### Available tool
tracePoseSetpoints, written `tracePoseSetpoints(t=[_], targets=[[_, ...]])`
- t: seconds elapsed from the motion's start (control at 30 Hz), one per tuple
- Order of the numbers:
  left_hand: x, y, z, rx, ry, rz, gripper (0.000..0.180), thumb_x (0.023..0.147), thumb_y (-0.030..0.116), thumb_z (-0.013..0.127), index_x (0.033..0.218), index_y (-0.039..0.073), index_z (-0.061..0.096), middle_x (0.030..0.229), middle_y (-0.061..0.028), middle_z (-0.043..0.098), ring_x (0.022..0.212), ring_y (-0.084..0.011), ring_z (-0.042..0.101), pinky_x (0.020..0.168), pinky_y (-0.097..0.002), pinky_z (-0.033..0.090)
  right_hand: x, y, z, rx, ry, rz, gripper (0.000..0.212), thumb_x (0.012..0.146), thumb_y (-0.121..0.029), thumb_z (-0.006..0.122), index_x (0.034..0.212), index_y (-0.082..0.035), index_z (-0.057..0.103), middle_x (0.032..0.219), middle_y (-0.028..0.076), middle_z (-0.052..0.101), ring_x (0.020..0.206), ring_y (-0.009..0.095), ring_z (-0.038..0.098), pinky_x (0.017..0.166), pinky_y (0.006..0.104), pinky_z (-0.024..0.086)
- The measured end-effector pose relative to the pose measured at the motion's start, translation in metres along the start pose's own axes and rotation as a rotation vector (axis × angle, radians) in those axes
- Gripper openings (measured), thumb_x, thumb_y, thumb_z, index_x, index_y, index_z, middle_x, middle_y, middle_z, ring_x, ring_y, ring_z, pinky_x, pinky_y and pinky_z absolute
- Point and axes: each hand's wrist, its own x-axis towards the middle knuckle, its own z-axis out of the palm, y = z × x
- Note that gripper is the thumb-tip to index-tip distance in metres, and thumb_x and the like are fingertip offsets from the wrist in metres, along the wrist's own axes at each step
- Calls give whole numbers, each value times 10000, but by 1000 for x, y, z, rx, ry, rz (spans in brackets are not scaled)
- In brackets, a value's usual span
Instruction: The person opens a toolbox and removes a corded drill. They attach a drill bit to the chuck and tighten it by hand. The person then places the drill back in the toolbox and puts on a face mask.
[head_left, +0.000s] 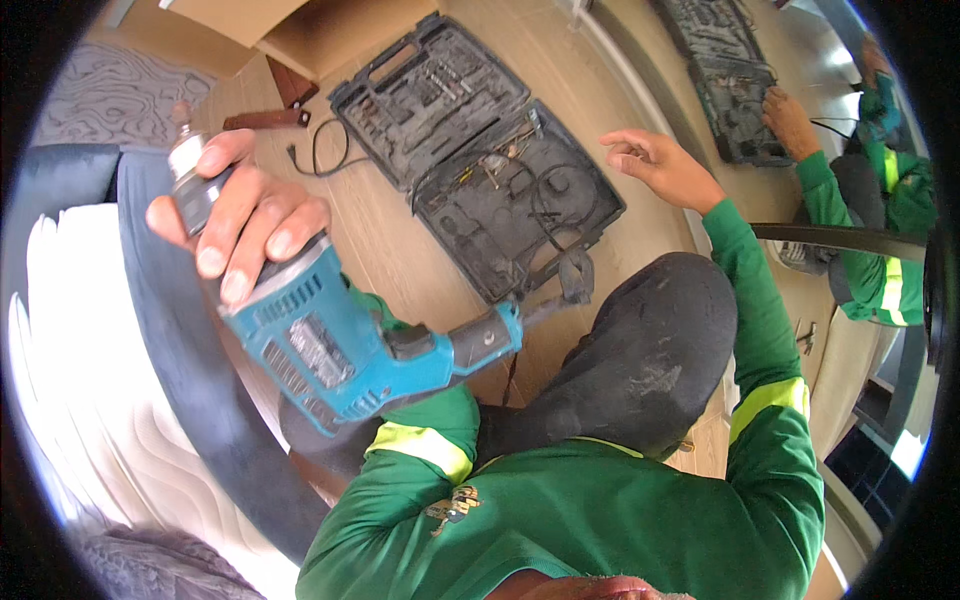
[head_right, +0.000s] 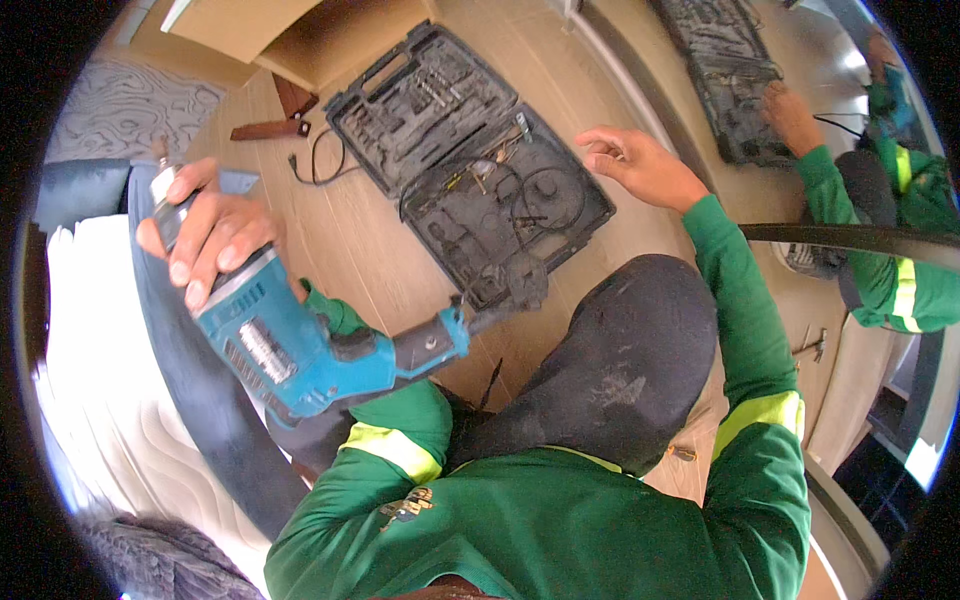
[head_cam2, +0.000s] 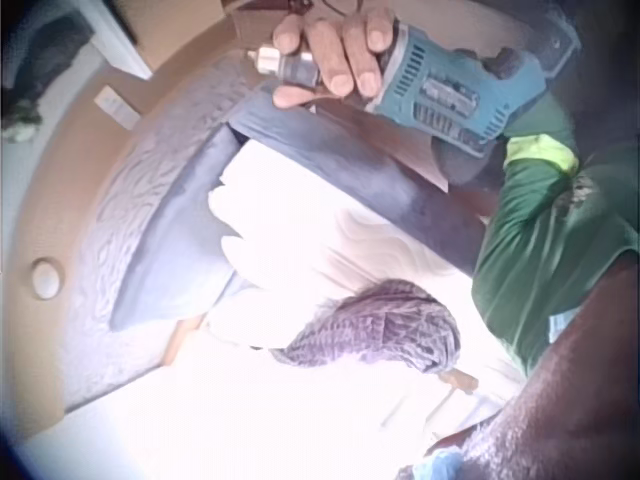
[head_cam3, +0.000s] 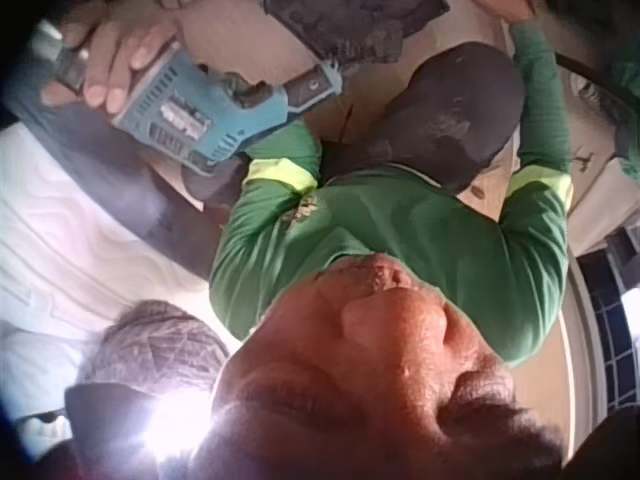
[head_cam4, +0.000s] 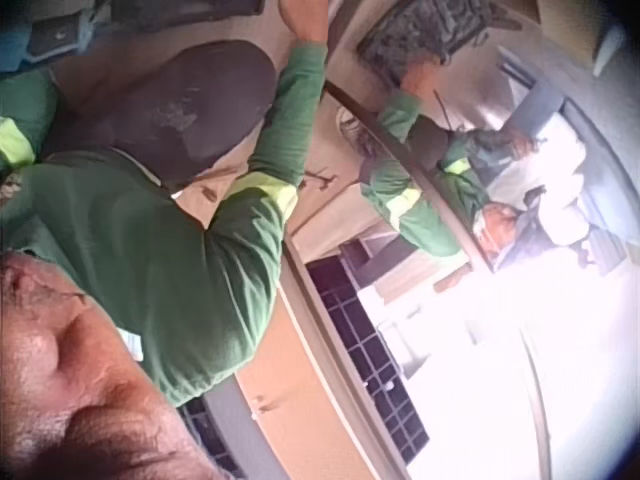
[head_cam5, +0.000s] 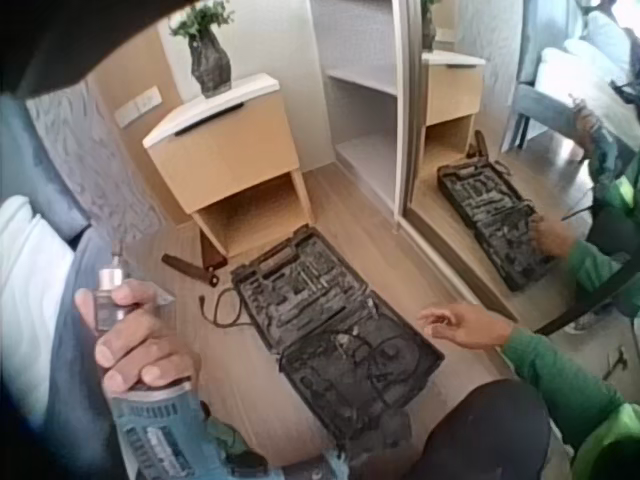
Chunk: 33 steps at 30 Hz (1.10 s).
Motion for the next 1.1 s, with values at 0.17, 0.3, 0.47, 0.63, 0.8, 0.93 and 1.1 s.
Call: tracePoseSetpoints(t=[0.17, 0.3, 0.47, 0.63, 0.8, 0.93, 1.1], targets=[[-22, -4, 36, 124, 153, 34, 248, 1074, 224, 599, 1205, 63, 463, 751, -64, 692, 624, -213, 731, 850, -412, 512, 70, 99, 57, 26, 61, -7, 372, 1047, -214, 650, 1331, 27, 655, 1155, 159, 746, 1072, 222, 697, 971, 364, 527], [-19, -11, 45, 143, 220, 26, 241, 1067, 225, 588, 1177, 50, 464, 702, -98, 699, 595, -244, 736, 801, -436, 540, 101, 121, 79, -21, 118, -44, 328, 1054, -216, 638, 1289, 9, 678, 1064, 161, 761, 984, 248, 719, 912, 382, 546], [-26, -21, 62, 206, 282, 135, 246, 1061, 228, 571, 1157, 28, 465, 693, -127, 707, 570, -261, 740, 763, -449, 574, 133, 102, 104, -155, 41, -135, 284, 1044, -208, 648, 1252, -20, 690, 1004, 149, 747, 918, 258, 712, 864, 406, 556], [-34, -14, 65, 278, 312, 144, 248, 1055, 216, 565, 1141, 11, 456, 704, -141, 713, 567, -266, 742, 744, -454, 595, 135, 81, 126, -86, -100, -157, 259, 1028, -171, 661, 1225, -3, 680, 979, 145, 739, 903, 242, 708, 842, 395, 553], [-33, -20, 68, 251, 291, 169, 198, 1050, 196, 544, 1105, 21, 469, 705, -157, 709, 564, -278, 742, 736, -461, 598, 93, 57, 140, 7, -327, -109, 218, 1022, -136, 675, 1192, -2, 648, 957, 64, 674, 922, 145, 632, 862, 322, 525], [-31, -20, 61, 212, 218, 147, 189, 1045, 192, 535, 1091, 20, 473, 698, -160, 703, 561, -292, 739, 739, -486, 591, 61, 38, 142, 200, -551, -106, 313, 954, -83, 715, 1256, -36, 648, 1110, 89, 642, 993, 181, 643, 898, 345, 535], [-33, -22, 76, 245, 243, 115, 229, 1048, 214, 547, 1127, 15, 465, 704, -156, 701, 580, -304, 738, 797, -502, 574, 62, 36, 175, -69, -599, -452, 464, 938, -119, 741, 1390, -111, 636, 1204, 137, 623, 1079, 337, 658, 934, 428, 534]])
